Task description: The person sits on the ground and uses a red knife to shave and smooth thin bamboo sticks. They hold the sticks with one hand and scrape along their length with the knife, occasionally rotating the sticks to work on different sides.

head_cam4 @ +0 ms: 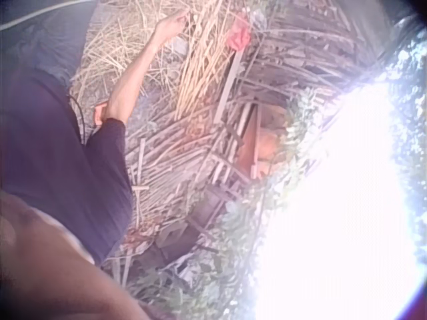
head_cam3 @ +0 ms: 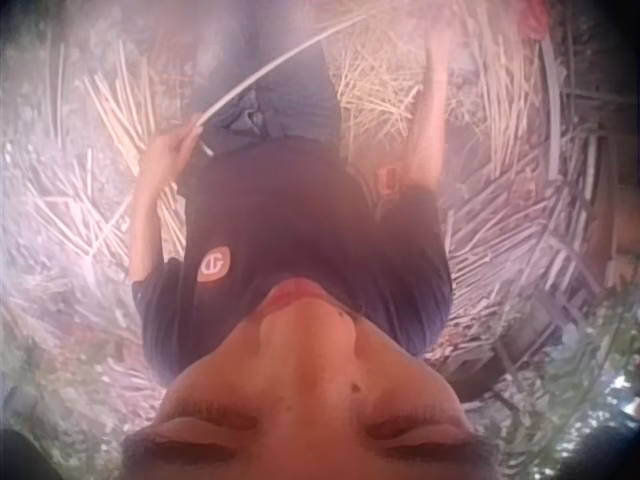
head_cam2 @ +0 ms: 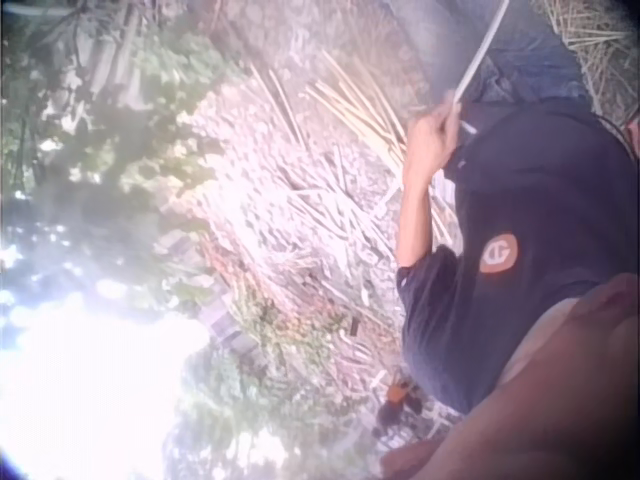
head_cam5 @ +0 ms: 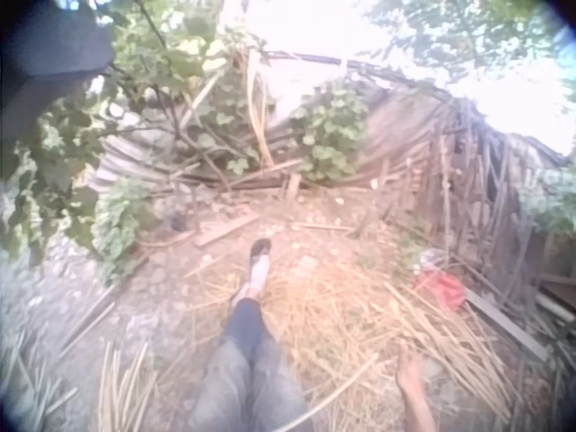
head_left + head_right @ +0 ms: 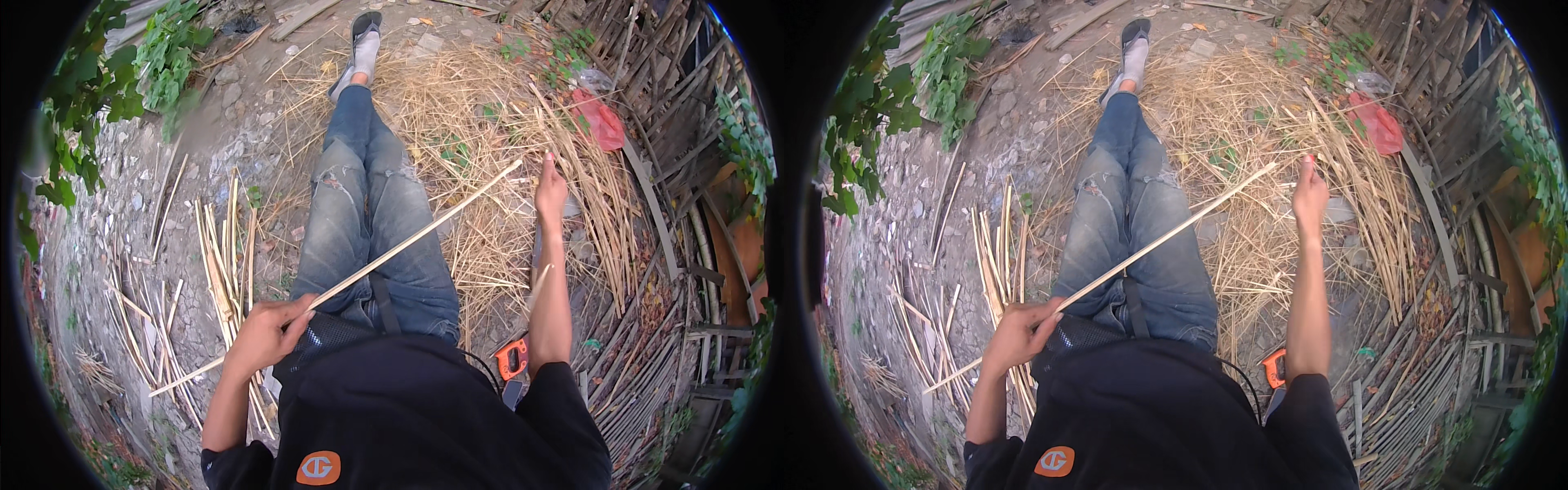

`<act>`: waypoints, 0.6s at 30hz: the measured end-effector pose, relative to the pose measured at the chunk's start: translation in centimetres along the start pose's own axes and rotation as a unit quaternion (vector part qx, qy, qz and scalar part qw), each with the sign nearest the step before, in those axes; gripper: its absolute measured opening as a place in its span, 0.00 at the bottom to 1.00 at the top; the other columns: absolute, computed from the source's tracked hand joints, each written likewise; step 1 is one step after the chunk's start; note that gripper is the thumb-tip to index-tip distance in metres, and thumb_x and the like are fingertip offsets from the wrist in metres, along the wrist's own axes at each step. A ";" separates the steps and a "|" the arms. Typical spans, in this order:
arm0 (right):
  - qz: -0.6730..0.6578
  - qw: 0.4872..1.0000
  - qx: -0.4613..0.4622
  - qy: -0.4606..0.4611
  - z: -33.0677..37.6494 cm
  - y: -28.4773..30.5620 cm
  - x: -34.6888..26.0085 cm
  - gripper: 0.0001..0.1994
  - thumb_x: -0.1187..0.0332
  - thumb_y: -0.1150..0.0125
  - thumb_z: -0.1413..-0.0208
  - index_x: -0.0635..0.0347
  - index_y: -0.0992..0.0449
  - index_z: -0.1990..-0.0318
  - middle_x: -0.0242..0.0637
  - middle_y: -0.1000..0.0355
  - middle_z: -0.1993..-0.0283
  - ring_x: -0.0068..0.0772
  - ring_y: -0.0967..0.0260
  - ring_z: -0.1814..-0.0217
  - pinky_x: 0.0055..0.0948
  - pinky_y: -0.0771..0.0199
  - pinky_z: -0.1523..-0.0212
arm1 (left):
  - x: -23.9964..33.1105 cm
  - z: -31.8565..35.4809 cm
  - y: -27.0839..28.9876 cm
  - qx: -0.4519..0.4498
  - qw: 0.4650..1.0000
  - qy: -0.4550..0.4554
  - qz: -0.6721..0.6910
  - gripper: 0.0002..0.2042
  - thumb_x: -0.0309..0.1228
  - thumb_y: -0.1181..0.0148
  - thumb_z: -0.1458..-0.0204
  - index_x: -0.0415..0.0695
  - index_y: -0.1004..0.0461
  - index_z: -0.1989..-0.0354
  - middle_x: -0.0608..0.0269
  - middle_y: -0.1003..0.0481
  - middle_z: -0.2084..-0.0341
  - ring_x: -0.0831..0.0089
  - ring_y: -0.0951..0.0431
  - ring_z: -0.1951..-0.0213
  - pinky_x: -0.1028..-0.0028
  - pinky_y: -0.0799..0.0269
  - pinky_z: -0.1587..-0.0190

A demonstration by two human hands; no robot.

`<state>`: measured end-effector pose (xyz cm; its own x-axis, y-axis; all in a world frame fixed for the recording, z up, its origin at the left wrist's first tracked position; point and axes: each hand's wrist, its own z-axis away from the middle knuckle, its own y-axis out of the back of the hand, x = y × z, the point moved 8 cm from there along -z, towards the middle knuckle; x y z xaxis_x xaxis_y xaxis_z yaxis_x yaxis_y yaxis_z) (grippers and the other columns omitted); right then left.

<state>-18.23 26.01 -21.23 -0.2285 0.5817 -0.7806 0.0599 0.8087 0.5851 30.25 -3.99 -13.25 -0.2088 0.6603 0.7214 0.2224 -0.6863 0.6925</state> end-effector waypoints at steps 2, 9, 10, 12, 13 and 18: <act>-0.105 0.994 -0.005 -0.018 -0.6 -0.1 0.3 0.36 0.37 0.56 0.27 0.57 0.32 0.82 0.25 0.46 0.87 0.23 0.49 0.83 0.36 0.48 0.78 | -2.1 1.7 -0.2 0.019 0.999 0.019 0.030 0.14 0.25 0.37 0.39 0.34 0.19 0.45 0.49 0.27 0.81 0.63 0.25 0.81 0.67 0.28 0.70; -0.351 0.903 -0.246 0.002 9.0 -5.0 -13.4 0.27 0.45 0.55 0.24 0.63 0.21 0.52 0.15 0.54 0.86 0.12 0.58 0.89 0.21 0.61 0.87 | -0.3 -2.9 -2.3 0.041 0.995 0.035 0.084 0.15 0.28 0.37 0.36 0.35 0.20 0.44 0.51 0.27 0.80 0.73 0.29 0.80 0.70 0.32 0.72; -0.403 0.874 -0.273 0.000 10.0 -6.2 -14.1 0.23 0.49 0.51 0.24 0.63 0.20 0.51 0.16 0.54 0.85 0.12 0.57 0.89 0.21 0.60 0.87 | 0.1 -3.4 -2.6 0.039 0.995 0.015 0.088 0.15 0.29 0.38 0.35 0.35 0.20 0.43 0.53 0.26 0.80 0.76 0.29 0.79 0.72 0.32 0.72; -0.399 0.871 -0.288 0.008 12.0 -7.7 -16.3 0.19 0.54 0.46 0.26 0.63 0.20 0.53 0.17 0.51 0.84 0.12 0.56 0.88 0.22 0.59 0.87 | -0.4 -3.9 -3.2 0.007 0.991 0.050 0.124 0.15 0.30 0.40 0.33 0.35 0.20 0.43 0.56 0.25 0.80 0.78 0.29 0.79 0.73 0.32 0.72; -0.449 0.839 -0.307 -0.004 12.9 -8.3 -16.9 0.19 0.55 0.46 0.25 0.63 0.21 0.57 0.18 0.51 0.84 0.13 0.56 0.88 0.22 0.59 0.86 | -0.6 -4.1 -3.5 -0.009 0.987 0.067 0.143 0.15 0.31 0.40 0.32 0.35 0.20 0.43 0.58 0.24 0.80 0.79 0.28 0.79 0.73 0.32 0.72; -0.483 0.821 -0.303 -0.037 14.3 -8.4 -17.6 0.17 0.57 0.44 0.26 0.61 0.22 0.63 0.20 0.44 0.86 0.12 0.53 0.87 0.21 0.56 0.85 | 0.1 -5.6 -4.0 -0.063 0.959 0.100 0.259 0.16 0.35 0.46 0.29 0.38 0.19 0.45 0.67 0.23 0.80 0.84 0.29 0.81 0.78 0.34 0.76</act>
<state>-0.80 10.22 -15.55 0.1763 -0.2827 -0.9429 -0.6145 0.7167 -0.3297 24.05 -2.92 -15.95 -0.2835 0.1575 0.9459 0.2314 -0.9460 0.2269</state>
